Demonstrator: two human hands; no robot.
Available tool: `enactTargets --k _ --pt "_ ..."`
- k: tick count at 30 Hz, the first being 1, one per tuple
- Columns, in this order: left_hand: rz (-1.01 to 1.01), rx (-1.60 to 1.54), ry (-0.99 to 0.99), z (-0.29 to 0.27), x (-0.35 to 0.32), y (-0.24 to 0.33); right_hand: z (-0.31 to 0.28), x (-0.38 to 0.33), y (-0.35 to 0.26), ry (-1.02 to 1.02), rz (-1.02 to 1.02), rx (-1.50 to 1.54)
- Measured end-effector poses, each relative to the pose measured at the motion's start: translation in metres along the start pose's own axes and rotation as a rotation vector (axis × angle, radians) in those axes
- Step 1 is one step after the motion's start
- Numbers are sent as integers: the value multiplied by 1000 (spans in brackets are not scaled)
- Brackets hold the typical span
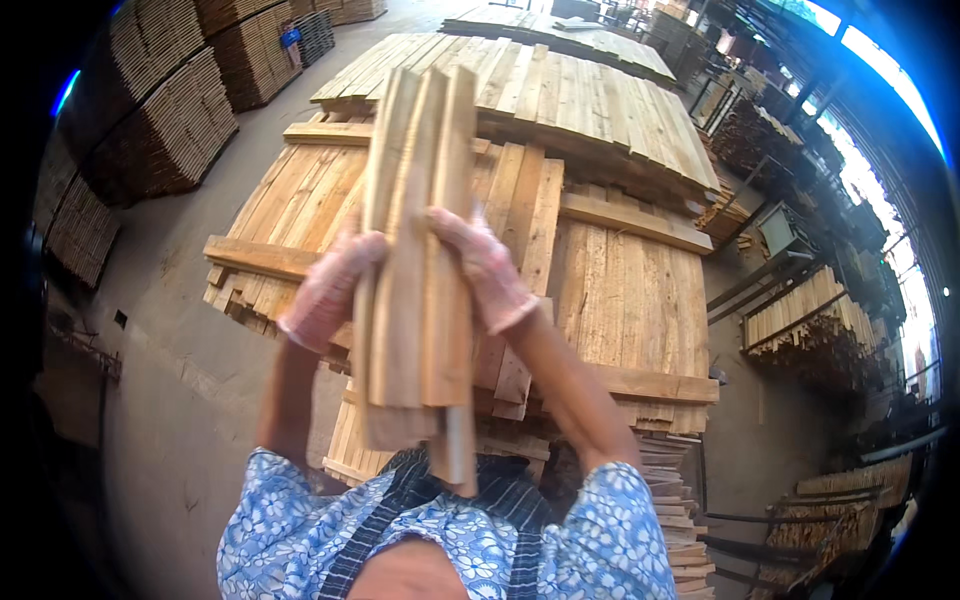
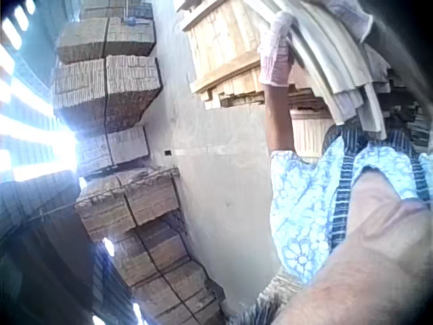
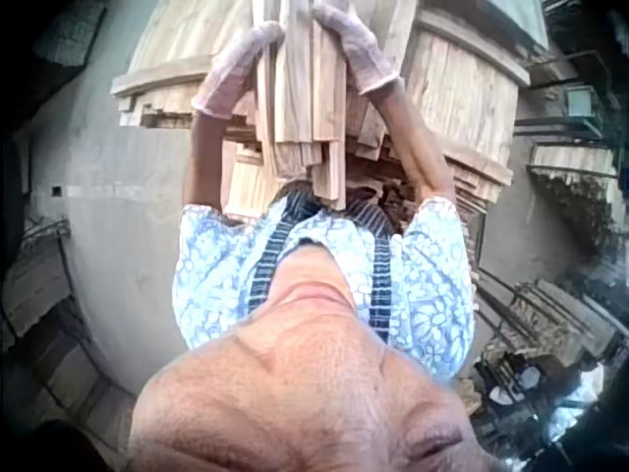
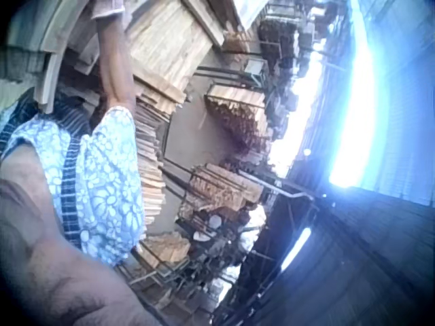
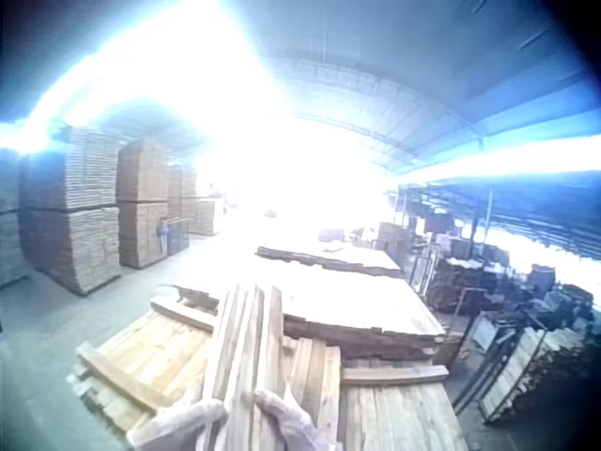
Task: The person picks up stacks of wooden planks from a vertical rack and places them onto a large horizontal pile. They repeatedly lift the wood, turn their body, and arrange the planks on top of the existing stack, occasionally adjusting the alignment of the wood.
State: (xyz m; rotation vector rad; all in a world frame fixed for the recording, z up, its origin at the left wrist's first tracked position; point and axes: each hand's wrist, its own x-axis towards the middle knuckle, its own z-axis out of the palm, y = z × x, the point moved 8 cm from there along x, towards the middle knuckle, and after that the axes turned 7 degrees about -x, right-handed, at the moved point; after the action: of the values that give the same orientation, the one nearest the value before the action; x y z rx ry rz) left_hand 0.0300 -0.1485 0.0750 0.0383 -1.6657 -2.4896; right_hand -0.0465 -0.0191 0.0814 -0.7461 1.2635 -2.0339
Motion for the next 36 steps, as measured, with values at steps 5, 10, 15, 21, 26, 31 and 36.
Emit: enactTargets --k 5,10,15,21,26,31,36 --pt "-111 568 122 -112 53 16 -17 75 65 179 -79 -238" --pt "-281 1539 102 -151 90 0 -4 112 83 53 -313 -1667" --pt "-47 1490 141 -186 93 0 -25 138 112 11 -251 -1809" --pt "30 1471 100 -166 115 -4 -113 49 50 455 294 -599" --pt "-105 1924 -22 -120 133 -32 -145 -59 -21 530 206 -665" --pt "-118 1765 -28 -149 149 -36 -252 -95 -30 546 121 -951" --pt "-39 1438 -27 -107 114 -13 -329 -161 -34 648 448 -1102"
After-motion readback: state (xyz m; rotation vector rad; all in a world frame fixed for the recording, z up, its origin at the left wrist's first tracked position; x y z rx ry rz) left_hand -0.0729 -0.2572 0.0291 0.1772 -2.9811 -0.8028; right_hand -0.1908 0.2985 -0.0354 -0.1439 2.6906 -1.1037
